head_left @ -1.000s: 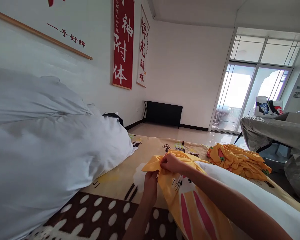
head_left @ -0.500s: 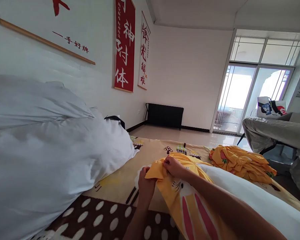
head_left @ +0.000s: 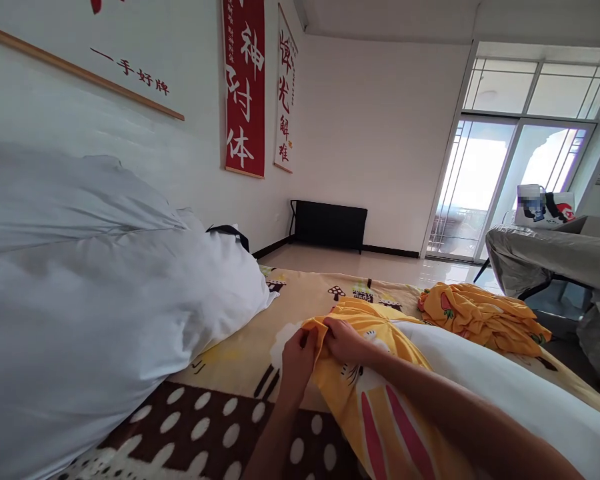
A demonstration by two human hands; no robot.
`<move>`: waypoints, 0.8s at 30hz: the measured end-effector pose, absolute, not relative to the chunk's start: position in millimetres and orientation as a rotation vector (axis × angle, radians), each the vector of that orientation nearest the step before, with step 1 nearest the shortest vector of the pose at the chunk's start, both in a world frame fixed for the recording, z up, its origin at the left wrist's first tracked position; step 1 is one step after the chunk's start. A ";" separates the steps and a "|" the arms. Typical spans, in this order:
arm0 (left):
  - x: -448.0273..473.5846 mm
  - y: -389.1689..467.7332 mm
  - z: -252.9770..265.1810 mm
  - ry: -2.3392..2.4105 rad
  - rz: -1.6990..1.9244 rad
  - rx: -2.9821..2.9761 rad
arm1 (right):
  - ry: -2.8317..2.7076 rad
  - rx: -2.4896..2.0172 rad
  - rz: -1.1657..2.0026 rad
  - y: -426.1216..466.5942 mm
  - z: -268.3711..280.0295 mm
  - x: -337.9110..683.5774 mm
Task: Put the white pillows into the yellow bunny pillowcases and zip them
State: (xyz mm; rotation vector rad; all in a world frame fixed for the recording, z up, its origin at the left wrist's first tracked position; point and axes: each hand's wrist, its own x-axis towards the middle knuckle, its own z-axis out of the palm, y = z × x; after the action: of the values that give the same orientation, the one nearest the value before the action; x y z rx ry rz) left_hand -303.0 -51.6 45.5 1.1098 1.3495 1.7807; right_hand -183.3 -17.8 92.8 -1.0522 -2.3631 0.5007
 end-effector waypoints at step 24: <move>-328.7 -46.9 38.5 0.798 1.583 0.563 | -2.827 -0.952 0.370 121.3 107.2 -190.1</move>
State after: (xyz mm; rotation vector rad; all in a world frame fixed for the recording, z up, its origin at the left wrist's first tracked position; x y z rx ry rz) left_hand -328.7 -46.9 38.5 0.5635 0.7985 1.5827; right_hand -190.1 121.3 107.2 -0.9522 -2.8272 0.3703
